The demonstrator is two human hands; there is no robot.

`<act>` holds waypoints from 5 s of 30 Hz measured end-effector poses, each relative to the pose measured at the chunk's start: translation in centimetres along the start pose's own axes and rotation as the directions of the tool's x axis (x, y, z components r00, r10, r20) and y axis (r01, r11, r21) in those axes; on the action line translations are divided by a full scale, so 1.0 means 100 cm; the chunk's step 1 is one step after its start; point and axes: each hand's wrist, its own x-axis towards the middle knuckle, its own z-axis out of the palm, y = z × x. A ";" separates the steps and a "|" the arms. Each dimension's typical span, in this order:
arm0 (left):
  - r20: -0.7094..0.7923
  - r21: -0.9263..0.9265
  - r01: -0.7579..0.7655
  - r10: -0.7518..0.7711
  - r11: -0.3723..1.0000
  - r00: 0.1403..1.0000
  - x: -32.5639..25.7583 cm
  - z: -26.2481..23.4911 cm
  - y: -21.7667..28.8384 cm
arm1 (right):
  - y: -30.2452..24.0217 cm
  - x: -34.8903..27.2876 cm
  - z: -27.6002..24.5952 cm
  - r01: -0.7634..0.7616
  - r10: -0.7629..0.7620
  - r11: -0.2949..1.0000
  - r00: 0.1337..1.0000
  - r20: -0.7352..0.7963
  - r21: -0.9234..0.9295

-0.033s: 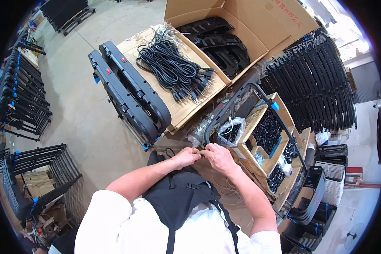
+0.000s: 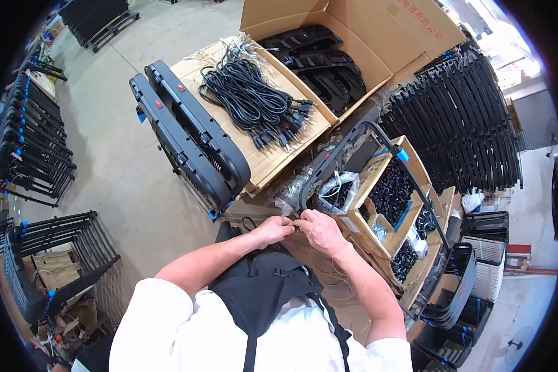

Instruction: The recorder assembles plastic and metal components using a power screwdriver in a manufacturing environment.

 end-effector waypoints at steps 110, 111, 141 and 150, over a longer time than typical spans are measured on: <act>0.517 0.848 -0.467 0.202 -0.250 0.832 0.093 0.038 0.110 | -0.159 -0.012 0.084 -0.923 0.979 0.121 0.049 -0.200 0.365; 0.495 0.867 -0.457 0.240 -0.200 0.835 0.093 0.038 0.107 | -0.159 -0.009 0.086 -0.924 0.980 0.106 0.035 -0.196 0.368; 0.379 0.925 -0.364 0.319 -0.109 0.869 0.106 0.042 0.096 | -0.109 -0.047 0.155 0.258 0.910 -0.275 0.381 0.164 0.926; 0.309 0.951 -0.298 0.330 -0.085 0.892 0.101 0.050 0.101 | -0.115 -0.056 0.121 -0.679 0.957 0.005 0.217 0.194 0.734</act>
